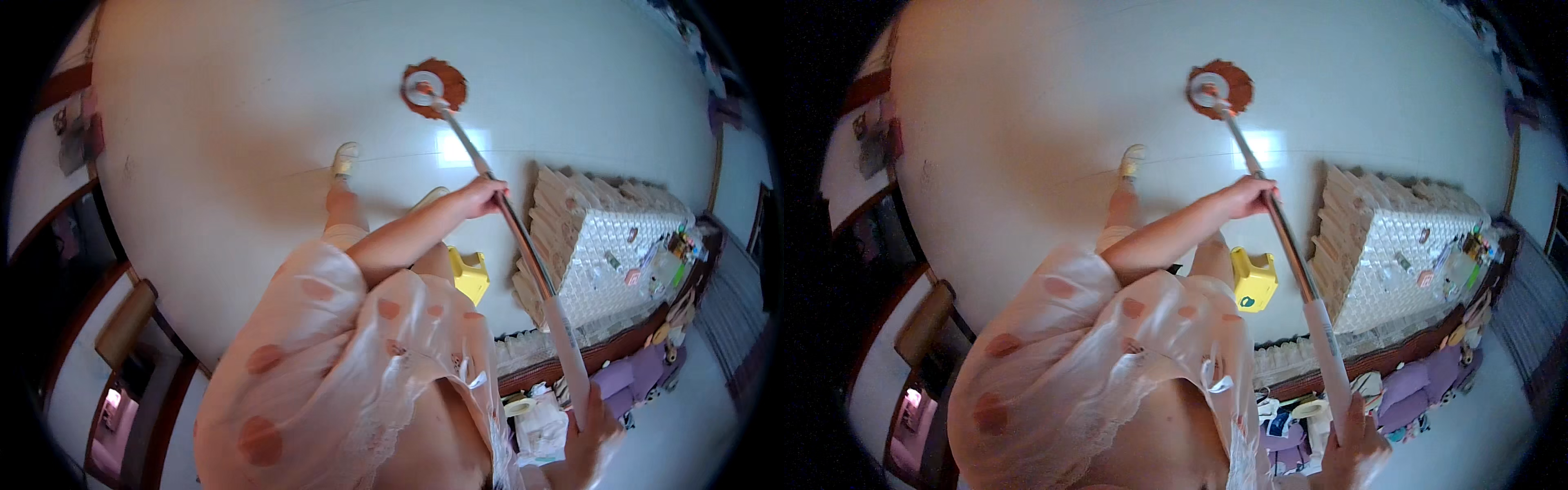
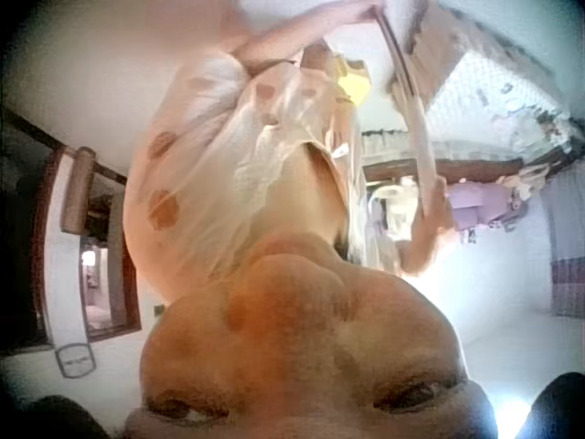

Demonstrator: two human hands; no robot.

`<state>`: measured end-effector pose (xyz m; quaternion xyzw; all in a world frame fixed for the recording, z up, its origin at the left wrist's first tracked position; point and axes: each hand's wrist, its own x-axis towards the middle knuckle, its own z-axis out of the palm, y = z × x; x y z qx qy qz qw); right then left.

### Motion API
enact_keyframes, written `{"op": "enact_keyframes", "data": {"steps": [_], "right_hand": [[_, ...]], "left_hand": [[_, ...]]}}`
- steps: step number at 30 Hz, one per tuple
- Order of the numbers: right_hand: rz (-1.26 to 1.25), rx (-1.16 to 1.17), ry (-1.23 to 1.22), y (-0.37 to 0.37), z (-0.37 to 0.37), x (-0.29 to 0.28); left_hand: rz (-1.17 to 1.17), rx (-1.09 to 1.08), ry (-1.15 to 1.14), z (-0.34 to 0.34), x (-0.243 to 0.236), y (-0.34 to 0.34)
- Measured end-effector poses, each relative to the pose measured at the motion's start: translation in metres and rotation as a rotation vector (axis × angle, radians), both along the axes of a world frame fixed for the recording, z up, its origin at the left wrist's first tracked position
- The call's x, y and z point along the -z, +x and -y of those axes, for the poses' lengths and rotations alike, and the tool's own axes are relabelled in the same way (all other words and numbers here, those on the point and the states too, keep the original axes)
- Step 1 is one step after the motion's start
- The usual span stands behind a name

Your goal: The person mops the tiled floor of a living room using a spin mop, moving around a coffee table and sofa. They then pick up a yellow plastic stool and a pink basin, placing them on the sofa. Finally, the person wipes the surface of the coffee table with a white cloth.

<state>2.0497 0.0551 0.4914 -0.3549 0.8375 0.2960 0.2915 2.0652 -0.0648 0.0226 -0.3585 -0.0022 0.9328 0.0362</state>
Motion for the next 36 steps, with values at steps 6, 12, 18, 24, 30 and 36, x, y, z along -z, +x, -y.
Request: {"op": "enact_keyframes", "data": {"steps": [6, 12, 18, 24, 30, 36], "right_hand": [[0.089, -0.437, -0.138, 0.067, 0.127, 0.048], [0.246, -0.341, -0.406, 0.09, 0.144, 0.178], [-0.145, -0.099, -0.363, 0.021, 0.032, 0.234], [-0.426, 0.211, -0.206, -0.035, -0.137, 0.173], [-0.42, 0.617, 0.221, 0.021, -0.161, 0.034], [-0.139, 0.618, -0.123, 0.074, 0.083, 0.056]], "left_hand": [[0.234, -0.356, -0.174, 0.146, 0.028, 0.195], [0.808, -0.714, -0.008, 0.238, 0.116, 0.316], [1.06, -0.61, -0.132, 0.183, 0.089, 0.226], [0.298, 0.026, -0.196, 0.007, 0.071, 0.138], [0.557, 0.165, 0.129, -0.038, -0.062, 0.0], [0.299, 0.233, 0.004, 0.09, 0.025, -0.061]]}}
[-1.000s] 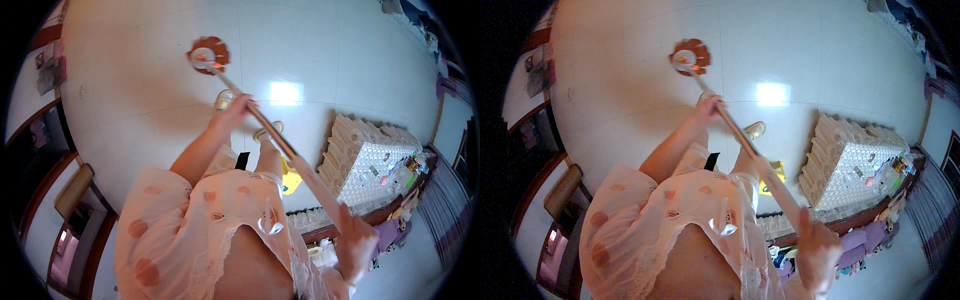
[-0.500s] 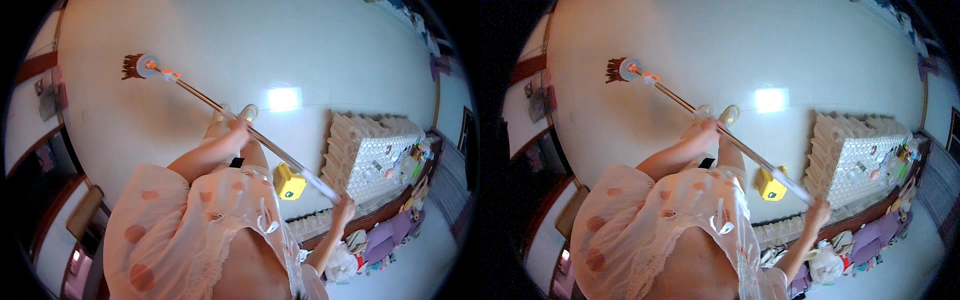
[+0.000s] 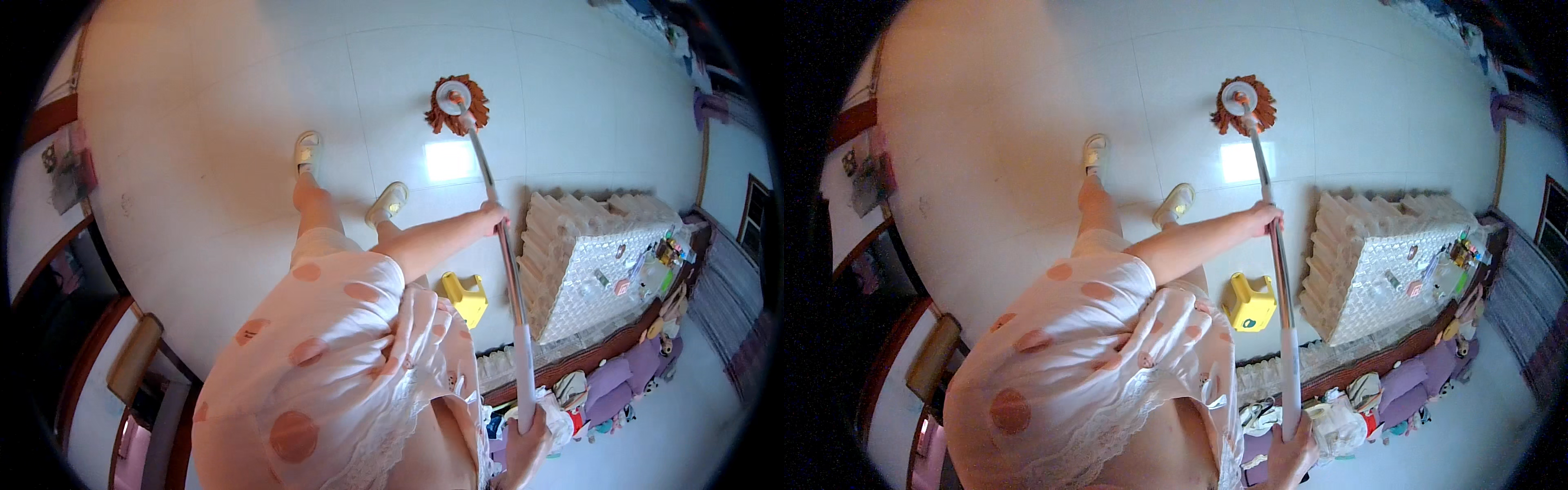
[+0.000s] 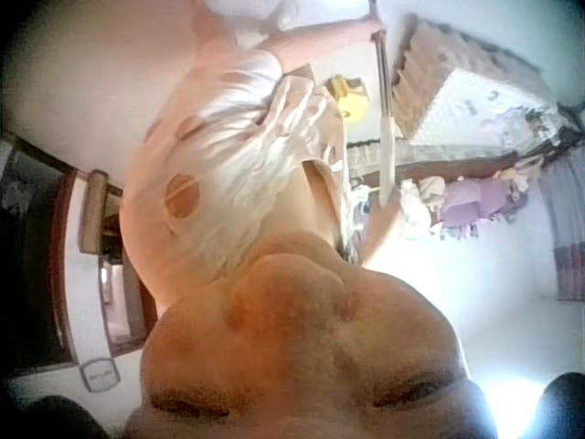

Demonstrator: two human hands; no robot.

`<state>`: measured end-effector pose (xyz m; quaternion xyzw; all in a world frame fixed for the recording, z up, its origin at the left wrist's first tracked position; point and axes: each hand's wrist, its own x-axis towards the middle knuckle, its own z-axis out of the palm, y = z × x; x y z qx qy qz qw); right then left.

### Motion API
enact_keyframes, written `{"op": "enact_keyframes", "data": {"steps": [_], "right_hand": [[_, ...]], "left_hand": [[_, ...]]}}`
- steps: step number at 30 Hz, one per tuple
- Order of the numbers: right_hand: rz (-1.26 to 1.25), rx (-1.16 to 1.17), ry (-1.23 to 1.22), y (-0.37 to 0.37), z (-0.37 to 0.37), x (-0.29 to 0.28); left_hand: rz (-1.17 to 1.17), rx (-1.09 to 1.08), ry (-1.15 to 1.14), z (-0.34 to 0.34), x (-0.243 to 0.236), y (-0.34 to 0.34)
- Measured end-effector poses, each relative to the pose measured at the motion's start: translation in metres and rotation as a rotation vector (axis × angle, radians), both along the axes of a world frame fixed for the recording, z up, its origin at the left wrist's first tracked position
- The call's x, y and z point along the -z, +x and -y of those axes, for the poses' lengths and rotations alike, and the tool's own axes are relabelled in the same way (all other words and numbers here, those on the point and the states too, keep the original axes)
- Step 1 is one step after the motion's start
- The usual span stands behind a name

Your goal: The person mops the tiled floor of a living room using a spin mop, moving around a coffee table and sofa. They then pick up a yellow plastic stool and a pink basin, placing them on the sofa. Finally, the person wipes the surface of the coffee table with a white cloth.

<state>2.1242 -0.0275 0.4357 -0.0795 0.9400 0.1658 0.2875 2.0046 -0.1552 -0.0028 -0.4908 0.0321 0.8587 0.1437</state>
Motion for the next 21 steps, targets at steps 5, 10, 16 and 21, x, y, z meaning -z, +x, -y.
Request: {"op": "enact_keyframes", "data": {"steps": [5, 10, 16, 21], "right_hand": [[0.089, -0.206, 0.034, -0.003, 0.124, 0.019], [0.251, -0.468, 0.081, -0.001, 0.233, -0.009], [0.514, -0.935, 0.003, 0.029, 0.312, 0.059], [0.555, -0.752, -0.512, 0.019, 0.307, 0.164]], "left_hand": [[-0.151, -0.153, -0.09, 0.146, -0.004, 0.029], [-0.23, -0.543, 0.022, 0.252, -0.013, 0.158], [0.098, -0.543, -0.485, 0.323, 0.084, 0.396], [0.482, -0.58, -0.444, 0.366, 0.111, 0.434]]}}
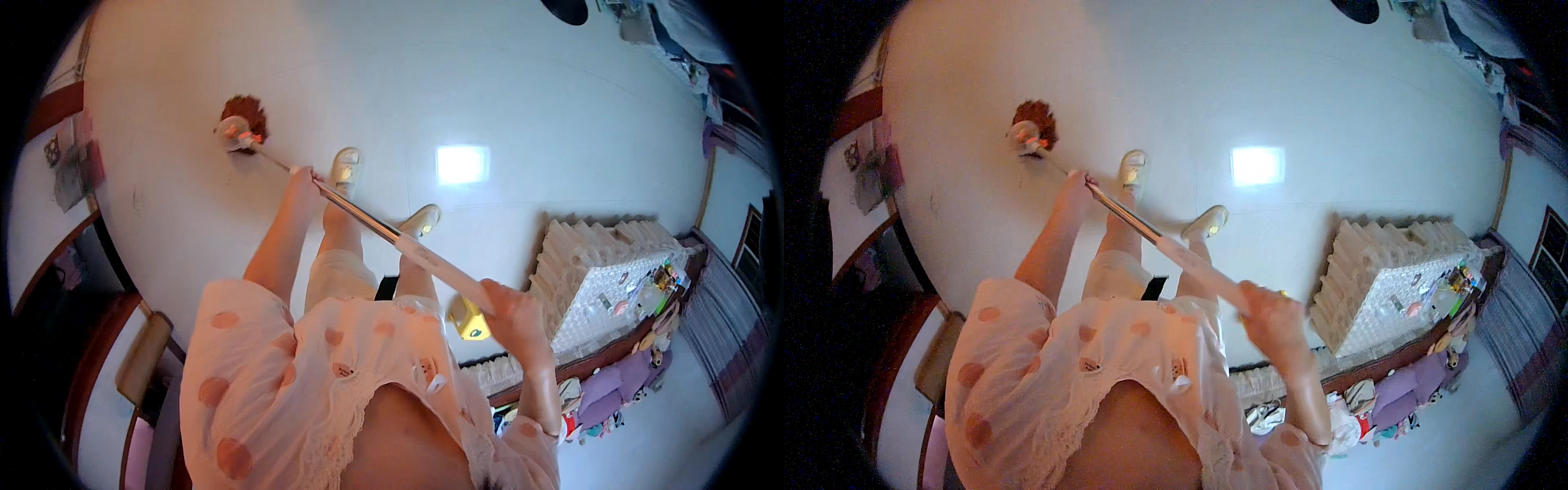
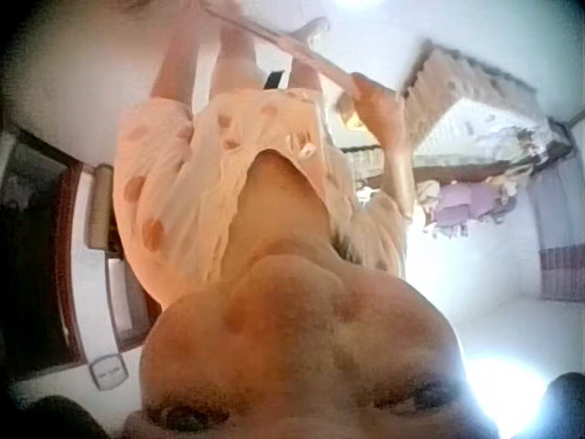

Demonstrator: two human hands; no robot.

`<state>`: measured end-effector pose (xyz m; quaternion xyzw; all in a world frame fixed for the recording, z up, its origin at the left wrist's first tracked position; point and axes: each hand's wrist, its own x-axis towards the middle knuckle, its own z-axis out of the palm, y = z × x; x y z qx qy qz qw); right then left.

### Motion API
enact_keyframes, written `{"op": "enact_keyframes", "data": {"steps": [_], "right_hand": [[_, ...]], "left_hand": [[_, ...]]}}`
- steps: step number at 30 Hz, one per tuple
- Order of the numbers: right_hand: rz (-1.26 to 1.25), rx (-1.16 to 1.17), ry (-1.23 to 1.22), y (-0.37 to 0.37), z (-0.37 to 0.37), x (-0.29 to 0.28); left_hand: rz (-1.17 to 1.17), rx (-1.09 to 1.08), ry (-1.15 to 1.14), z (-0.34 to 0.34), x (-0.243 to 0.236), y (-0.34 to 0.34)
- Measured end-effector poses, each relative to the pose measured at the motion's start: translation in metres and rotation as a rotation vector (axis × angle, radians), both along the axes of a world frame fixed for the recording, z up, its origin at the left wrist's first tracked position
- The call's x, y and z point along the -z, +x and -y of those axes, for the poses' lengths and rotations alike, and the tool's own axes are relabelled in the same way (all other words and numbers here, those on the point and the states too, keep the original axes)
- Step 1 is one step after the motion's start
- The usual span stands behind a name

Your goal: The person mops the tiled floor of a living room using a spin mop, moving around a coffee table and sofa. They then pick up a yellow plastic stool and a pink basin, placing them on the sofa. Finally, the person wipes the surface of the coffee table with a white cloth.

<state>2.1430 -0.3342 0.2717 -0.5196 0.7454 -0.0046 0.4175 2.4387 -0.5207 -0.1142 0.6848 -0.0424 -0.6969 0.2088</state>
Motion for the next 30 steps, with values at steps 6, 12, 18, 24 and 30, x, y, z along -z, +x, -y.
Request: {"op": "enact_keyframes", "data": {"steps": [6, 12, 18, 24, 30], "right_hand": [[-0.668, 0.167, 0.216, -0.076, -0.199, 0.036], [-0.826, 0.456, 0.581, -0.07, -0.414, -0.087], [-0.023, 0.987, 0.921, -0.01, -0.36, -0.147], [0.629, 1.278, 0.694, -0.032, -0.138, -0.075], [0.524, 0.984, 0.753, -0.023, -0.022, -0.044]], "left_hand": [[0.064, 0.128, -0.088, -0.127, -0.071, -0.126], [-0.41, 0.223, 0.565, -0.31, -0.145, -0.248], [-0.433, 0.263, 0.505, -0.321, -0.141, -0.35], [-0.639, 0.523, 0.258, -0.173, -0.104, -0.405], [-0.716, 0.273, 0.146, -0.036, -0.08, -0.361]]}}
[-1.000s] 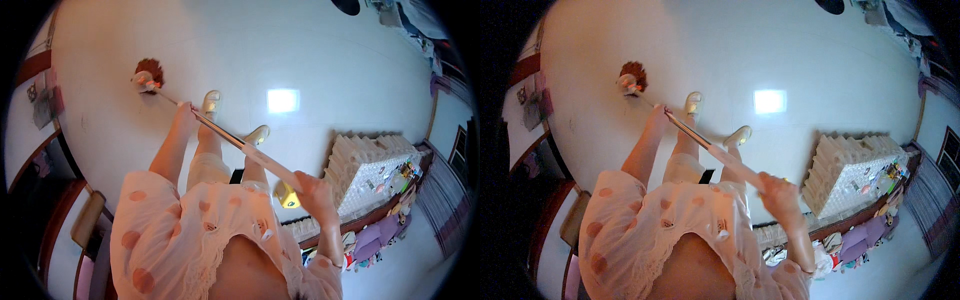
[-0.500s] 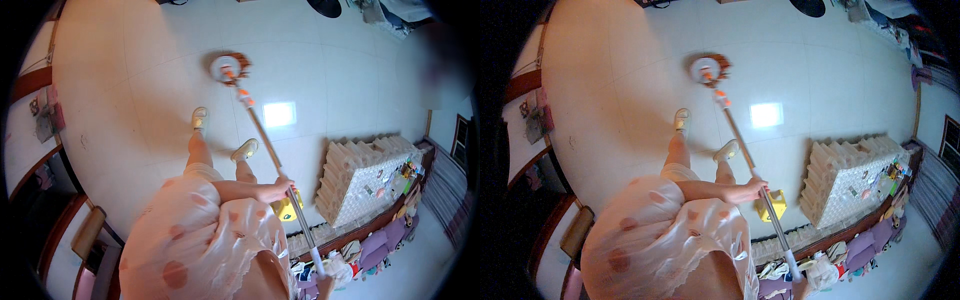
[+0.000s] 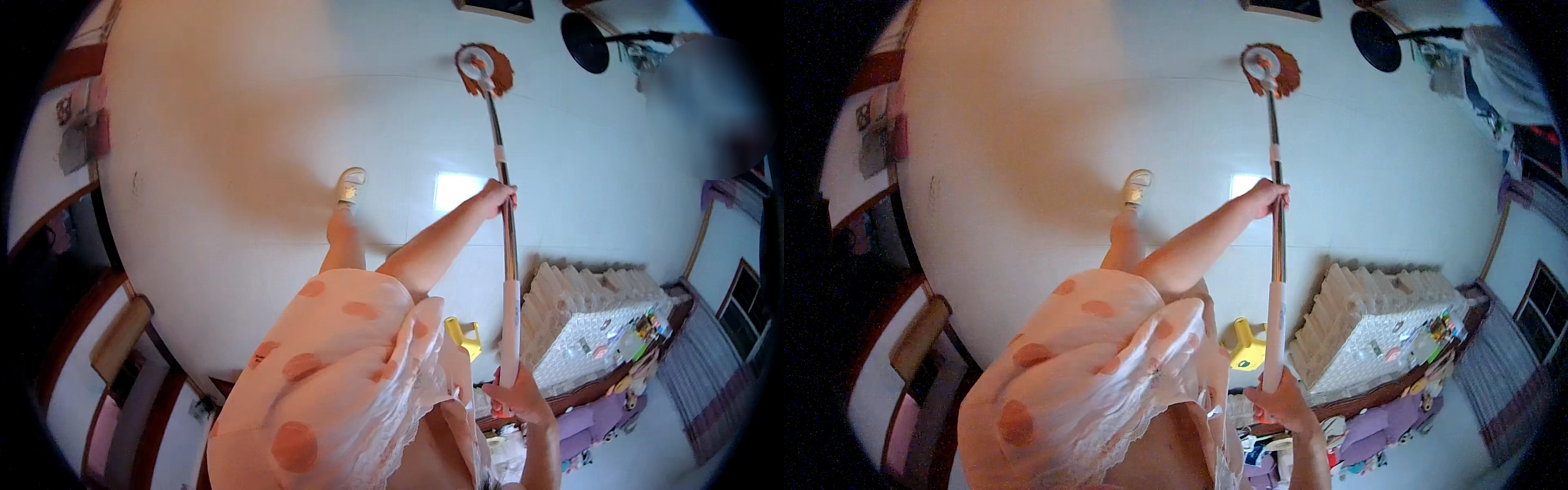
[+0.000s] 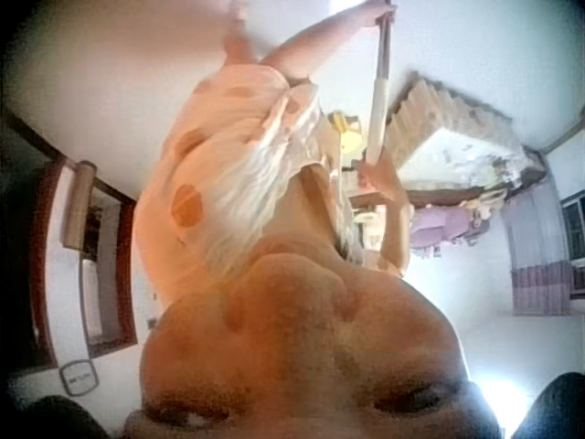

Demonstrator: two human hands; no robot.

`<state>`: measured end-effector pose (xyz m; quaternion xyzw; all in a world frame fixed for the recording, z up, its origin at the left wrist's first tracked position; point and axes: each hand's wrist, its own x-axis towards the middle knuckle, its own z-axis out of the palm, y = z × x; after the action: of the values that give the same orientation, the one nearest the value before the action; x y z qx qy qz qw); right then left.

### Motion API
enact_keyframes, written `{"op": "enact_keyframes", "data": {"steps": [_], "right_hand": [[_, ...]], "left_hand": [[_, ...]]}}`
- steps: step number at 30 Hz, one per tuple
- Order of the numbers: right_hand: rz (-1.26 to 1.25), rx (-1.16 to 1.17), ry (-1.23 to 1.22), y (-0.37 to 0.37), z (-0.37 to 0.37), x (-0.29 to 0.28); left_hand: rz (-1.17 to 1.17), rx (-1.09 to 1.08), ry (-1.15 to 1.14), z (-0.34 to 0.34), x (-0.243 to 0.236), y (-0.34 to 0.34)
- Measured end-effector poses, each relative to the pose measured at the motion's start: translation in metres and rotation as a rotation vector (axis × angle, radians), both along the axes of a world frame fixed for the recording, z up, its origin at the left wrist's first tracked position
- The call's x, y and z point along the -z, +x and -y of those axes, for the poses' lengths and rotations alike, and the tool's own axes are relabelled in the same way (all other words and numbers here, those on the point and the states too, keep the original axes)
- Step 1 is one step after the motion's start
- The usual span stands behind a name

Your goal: The person mops the tiled floor of a living room using a spin mop, moving around a coffee table and sofa. They then pick up a yellow plastic stool and a pink basin, placing them on the sofa. Finally, the person wipes the surface of the coffee table with a white cloth.

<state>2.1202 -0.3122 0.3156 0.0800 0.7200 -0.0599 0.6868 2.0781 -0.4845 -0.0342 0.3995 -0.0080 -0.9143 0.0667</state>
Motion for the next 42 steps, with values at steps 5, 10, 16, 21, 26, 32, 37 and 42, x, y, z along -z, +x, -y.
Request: {"op": "enact_keyframes", "data": {"steps": [5, 10, 16, 21, 26, 32, 37, 42], "right_hand": [[0.088, -0.482, -0.108, 0.033, 0.094, 0.03], [0.265, -0.833, -0.272, 0.081, 0.144, 0.089], [0.662, -0.309, -0.325, 0.156, 0.238, 0.21], [0.531, -0.232, -0.412, 0.133, 0.255, 0.19], [0.483, -0.047, -0.406, 0.04, 0.13, 0.17], [0.278, 0.363, -0.317, -0.017, -0.058, 0.107], [0.159, 1.024, -0.444, 0.009, -0.169, 0.107], [-0.089, 1.332, -0.727, -0.061, -0.219, 0.184]], "left_hand": [[0.006, -0.328, -0.067, 0.098, 0.02, 0.152], [0.161, -0.556, -0.086, 0.132, 0.052, 0.333], [0.623, -0.552, -0.185, 0.178, 0.041, 0.433], [0.737, -0.384, -0.239, 0.166, 0.029, 0.401], [0.65, -0.11, -0.305, 0.083, 0.012, 0.287], [0.497, 0.267, -0.446, -0.062, -0.02, 0.134], [0.325, 0.741, -0.889, -0.159, -0.005, 0.031], [0.068, 0.814, -0.627, -0.245, -0.062, -0.039]]}}
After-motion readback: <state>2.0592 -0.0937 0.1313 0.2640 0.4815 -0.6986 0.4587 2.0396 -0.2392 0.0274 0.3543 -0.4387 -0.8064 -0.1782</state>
